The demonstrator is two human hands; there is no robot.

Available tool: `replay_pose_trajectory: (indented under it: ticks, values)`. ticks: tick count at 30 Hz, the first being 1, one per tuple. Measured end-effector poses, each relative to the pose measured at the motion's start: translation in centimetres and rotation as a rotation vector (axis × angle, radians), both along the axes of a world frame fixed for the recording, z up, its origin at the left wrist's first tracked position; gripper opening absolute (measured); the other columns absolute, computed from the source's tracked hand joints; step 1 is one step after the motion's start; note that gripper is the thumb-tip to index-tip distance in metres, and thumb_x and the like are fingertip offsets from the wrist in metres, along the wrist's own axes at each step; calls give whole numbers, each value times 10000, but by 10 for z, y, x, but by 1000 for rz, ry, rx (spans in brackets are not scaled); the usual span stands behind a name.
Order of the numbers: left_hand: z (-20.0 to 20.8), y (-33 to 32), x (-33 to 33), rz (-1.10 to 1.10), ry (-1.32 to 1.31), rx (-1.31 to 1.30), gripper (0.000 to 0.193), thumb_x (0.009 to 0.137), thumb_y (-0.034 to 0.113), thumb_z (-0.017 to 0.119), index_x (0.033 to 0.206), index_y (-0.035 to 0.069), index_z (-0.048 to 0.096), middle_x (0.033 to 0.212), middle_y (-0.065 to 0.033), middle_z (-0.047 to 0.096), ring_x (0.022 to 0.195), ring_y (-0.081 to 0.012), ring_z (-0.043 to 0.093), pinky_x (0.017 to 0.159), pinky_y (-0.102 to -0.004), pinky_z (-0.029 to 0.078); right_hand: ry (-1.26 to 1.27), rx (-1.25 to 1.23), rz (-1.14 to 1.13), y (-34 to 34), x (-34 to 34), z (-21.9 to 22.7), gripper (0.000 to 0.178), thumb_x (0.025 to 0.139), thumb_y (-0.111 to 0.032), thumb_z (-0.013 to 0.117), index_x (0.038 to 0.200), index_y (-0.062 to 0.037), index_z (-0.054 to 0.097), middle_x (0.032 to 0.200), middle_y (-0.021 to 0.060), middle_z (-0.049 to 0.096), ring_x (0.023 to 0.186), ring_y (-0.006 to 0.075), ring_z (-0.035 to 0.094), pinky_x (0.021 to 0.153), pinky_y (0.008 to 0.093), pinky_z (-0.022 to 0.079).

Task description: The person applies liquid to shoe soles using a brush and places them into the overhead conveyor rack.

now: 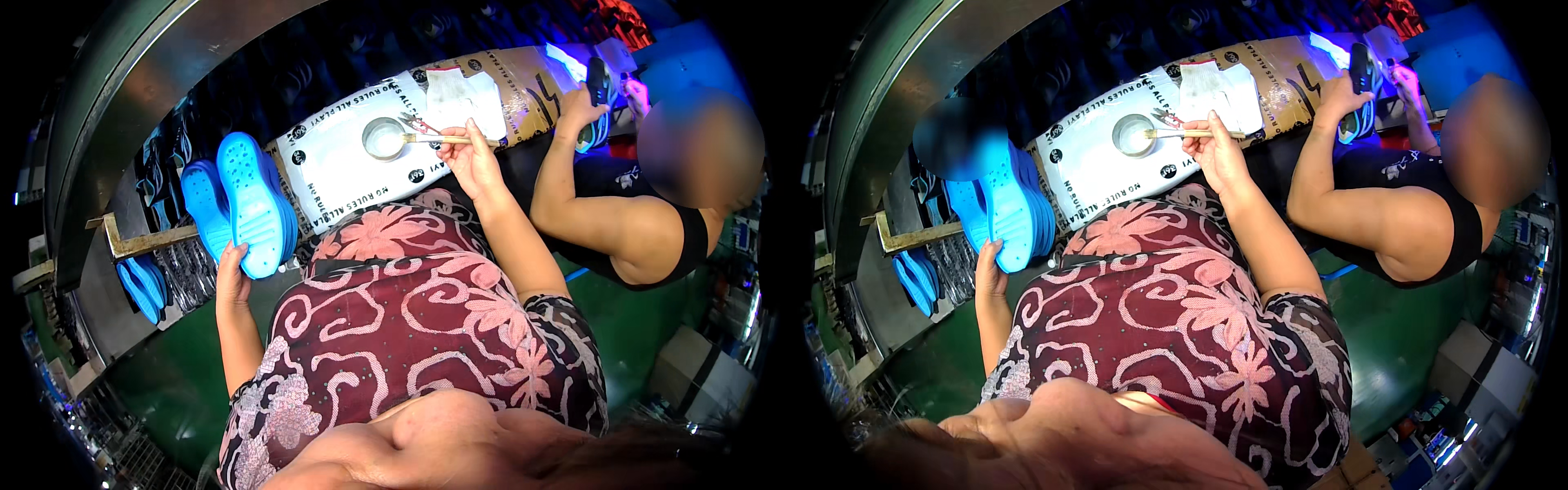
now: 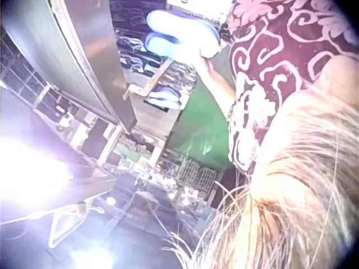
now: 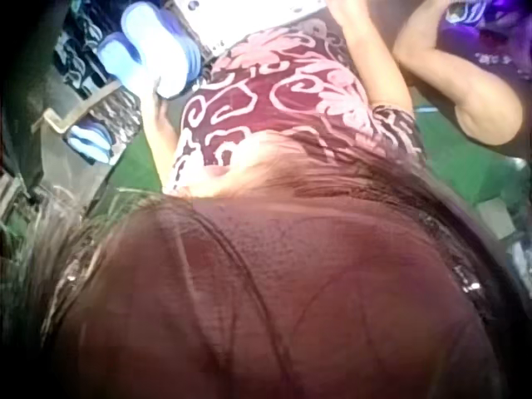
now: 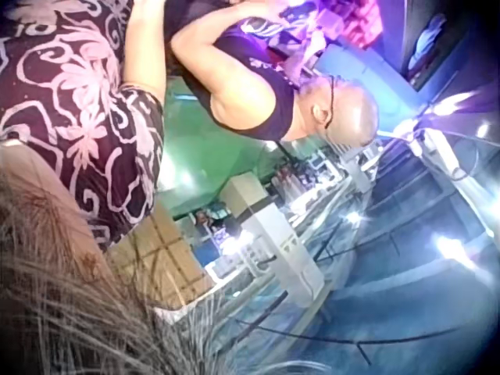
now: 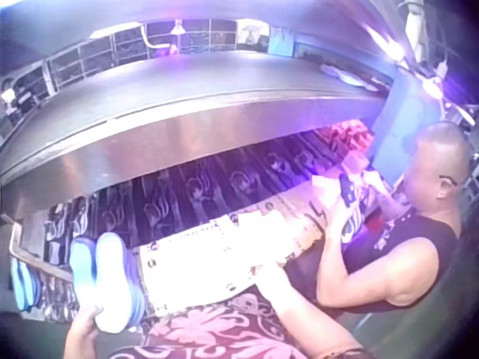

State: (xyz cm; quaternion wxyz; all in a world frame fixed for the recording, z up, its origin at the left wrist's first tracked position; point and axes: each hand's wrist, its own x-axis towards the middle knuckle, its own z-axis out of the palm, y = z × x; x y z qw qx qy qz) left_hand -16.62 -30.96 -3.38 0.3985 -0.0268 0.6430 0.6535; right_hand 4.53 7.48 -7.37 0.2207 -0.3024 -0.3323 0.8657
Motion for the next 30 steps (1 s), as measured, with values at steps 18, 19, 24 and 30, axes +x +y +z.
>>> replay_pose_trajectory:
  ticks: [18,19,24,30]
  values:
    - [28,168,56,-141,583,102,395,809,102,574,1124,-62,401,883,-137,599,673,-161,614,576,-281,533,-19,653,166,-38,-2,74,371,923,-263,459,859,70,609,764,129,610,696,188,576,723,303,450]
    - [30,170,56,-138,584,97,395,809,102,574,1124,-62,401,883,-137,599,673,-161,614,576,-281,533,-18,709,139,-48,-5,85,364,920,-251,462,818,58,624,728,127,617,661,184,571,709,291,443]
    - [31,171,58,-128,705,105,351,793,87,583,1085,-55,451,866,-118,613,706,-154,616,637,-275,502,85,1331,140,-49,-15,91,297,889,-223,503,769,7,647,660,81,619,640,181,565,694,310,402]
    - [26,168,57,-83,744,169,362,774,81,591,1087,-47,464,901,-124,614,814,-155,601,729,-280,478,71,1505,154,-54,-25,90,245,871,-192,521,743,-30,654,642,51,623,629,177,563,708,318,392]
